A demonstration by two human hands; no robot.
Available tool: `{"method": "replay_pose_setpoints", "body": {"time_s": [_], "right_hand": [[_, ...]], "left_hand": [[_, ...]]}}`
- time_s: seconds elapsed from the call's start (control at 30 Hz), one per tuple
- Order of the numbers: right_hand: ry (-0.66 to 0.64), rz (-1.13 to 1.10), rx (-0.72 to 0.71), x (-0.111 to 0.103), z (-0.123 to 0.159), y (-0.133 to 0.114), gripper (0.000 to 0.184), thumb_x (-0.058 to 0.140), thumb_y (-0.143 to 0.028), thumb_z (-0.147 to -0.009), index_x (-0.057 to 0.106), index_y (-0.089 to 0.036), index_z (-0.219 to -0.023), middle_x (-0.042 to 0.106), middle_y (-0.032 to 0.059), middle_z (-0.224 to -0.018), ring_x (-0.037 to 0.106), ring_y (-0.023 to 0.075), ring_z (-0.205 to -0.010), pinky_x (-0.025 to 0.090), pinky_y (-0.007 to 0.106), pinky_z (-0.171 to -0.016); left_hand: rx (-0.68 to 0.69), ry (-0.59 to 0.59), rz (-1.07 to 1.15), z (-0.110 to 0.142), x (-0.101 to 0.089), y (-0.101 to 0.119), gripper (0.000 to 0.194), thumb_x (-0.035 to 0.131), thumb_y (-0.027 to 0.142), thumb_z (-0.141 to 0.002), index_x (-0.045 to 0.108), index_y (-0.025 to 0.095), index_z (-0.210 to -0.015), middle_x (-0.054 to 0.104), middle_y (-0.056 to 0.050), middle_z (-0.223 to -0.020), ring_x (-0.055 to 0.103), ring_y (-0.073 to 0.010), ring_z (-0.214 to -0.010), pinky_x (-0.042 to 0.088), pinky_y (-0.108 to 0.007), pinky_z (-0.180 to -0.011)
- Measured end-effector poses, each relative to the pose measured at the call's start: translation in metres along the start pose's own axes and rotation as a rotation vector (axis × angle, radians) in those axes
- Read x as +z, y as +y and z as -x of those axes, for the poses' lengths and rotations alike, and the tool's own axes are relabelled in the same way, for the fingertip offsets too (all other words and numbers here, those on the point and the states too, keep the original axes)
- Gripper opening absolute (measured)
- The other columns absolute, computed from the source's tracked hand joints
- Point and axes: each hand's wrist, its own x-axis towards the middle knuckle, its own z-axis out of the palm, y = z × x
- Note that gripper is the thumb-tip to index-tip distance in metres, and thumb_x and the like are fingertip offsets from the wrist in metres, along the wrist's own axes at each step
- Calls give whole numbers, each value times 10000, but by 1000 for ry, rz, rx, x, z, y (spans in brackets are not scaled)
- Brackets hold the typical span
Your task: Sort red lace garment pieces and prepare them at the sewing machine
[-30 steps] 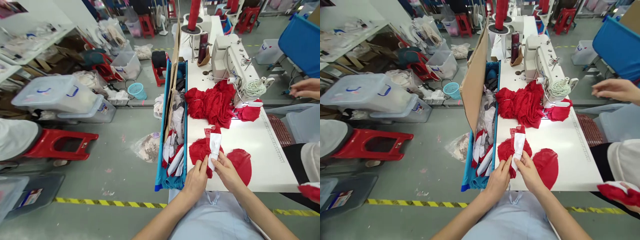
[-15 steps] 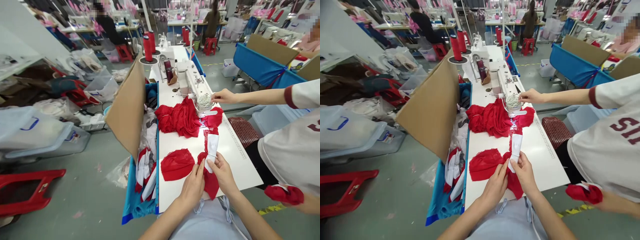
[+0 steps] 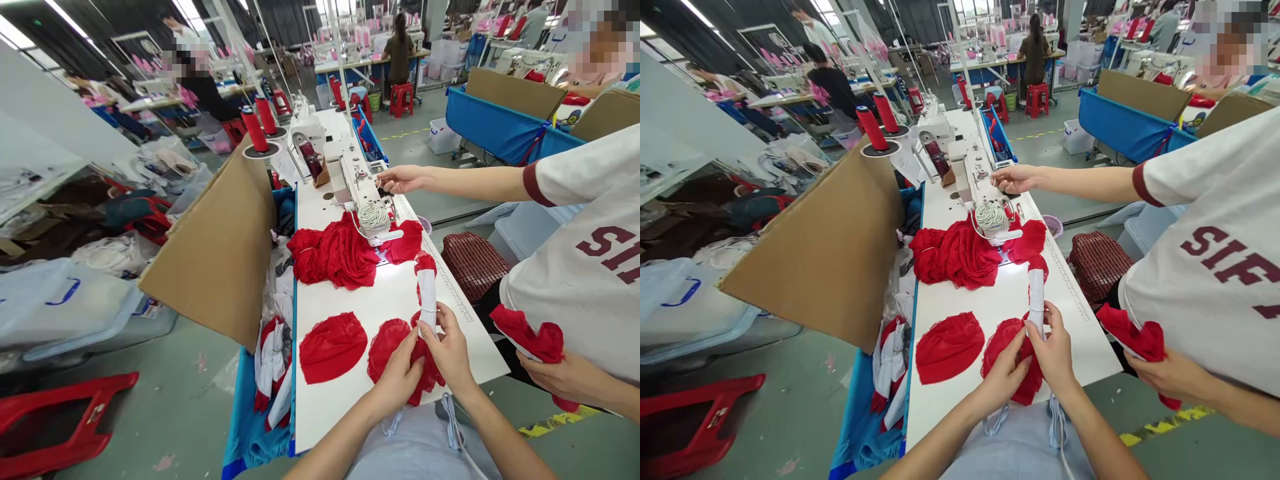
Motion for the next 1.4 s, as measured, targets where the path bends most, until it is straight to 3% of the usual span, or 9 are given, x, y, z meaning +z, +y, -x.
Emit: {"method": "replay_pose_setpoints", "body": {"time_s": [0.23, 0.63, 0.8, 0.9, 1.03, 1.13, 1.2, 1.33, 1.4], "right_hand": [[-66, -349, 91, -4, -7, 2, 541, 714, -473, -796, 522, -224, -1236, 701, 111, -1199, 644, 257, -1097, 458, 448, -1012], [-107, -528, 208, 2, -5, -16, 552, 805, -492, -692, 600, -258, -1149, 743, 53, -1075, 675, 250, -1026, 498, 414, -985], [-86, -461, 164, 4, -4, -14, 549, 782, -465, -729, 580, -254, -1194, 738, 69, -1134, 659, 251, -1086, 479, 427, -1007], [-49, -332, 106, 4, -1, -9, 566, 760, -450, -756, 559, -242, -1242, 704, 94, -1221, 640, 255, -1120, 478, 435, -998], [-72, -185, 26, 5, 5, -4, 530, 722, -443, -788, 582, -236, -1255, 679, 103, -1258, 626, 261, -1138, 503, 412, -947], [-105, -136, 2, 7, 9, -5, 572, 688, -418, -806, 552, -247, -1335, 654, 98, -1304, 635, 261, -1120, 529, 405, -915], [-104, -51, -43, 7, 12, -6, 599, 680, -391, -802, 543, -259, -1371, 624, 95, -1348, 620, 272, -1146, 513, 439, -960], [-142, 67, -220, 7, 17, -10, 542, 676, -312, -801, 594, -287, -1336, 580, 71, -1396, 495, 283, -1320, 357, 497, -1141], [-181, 45, -236, 7, 18, -13, 522, 667, -293, -814, 596, -306, -1331, 556, 62, -1417, 485, 280, -1331, 358, 497, -1145]], "left_hand": [[30, 44, -19, -2, 1, 10, 654, 460, 120, -874, 341, 211, -1510, 436, -110, -1534, 381, -233, -1437, 265, -490, -1215], [91, 67, -82, 3, -7, 10, 643, 448, 121, -897, 307, 208, -1519, 439, -125, -1523, 414, -229, -1409, 322, -477, -1187], [62, 55, -82, 5, -8, 11, 649, 483, 148, -889, 323, 214, -1514, 480, -134, -1461, 439, -241, -1371, 346, -472, -1165], [28, 107, -32, 4, -10, 17, 619, 564, 184, -854, 417, 222, -1455, 523, -130, -1347, 475, -247, -1307, 380, -463, -1133], [13, 229, 235, -4, -13, 29, 418, 577, 293, -890, 537, 217, -1299, 587, -104, -1221, 570, -223, -1151, 442, -422, -1053], [-40, 258, 406, -11, -16, 37, 386, 640, 363, -862, 571, 180, -1195, 635, -97, -1107, 609, -202, -1011, 485, -374, -955], [-45, 238, 499, -15, -18, 39, 434, 692, 389, -821, 567, 171, -1175, 641, -96, -1094, 611, -194, -981, 494, -347, -910], [-28, 239, 611, -18, -23, 43, 430, 733, 394, -782, 572, 189, -1124, 650, -83, -1133, 602, -204, -1046, 468, -348, -949], [-40, 264, 639, -19, -26, 43, 406, 744, 387, -774, 579, 193, -1091, 660, -75, -1116, 600, -210, -1065, 452, -359, -973]]}}
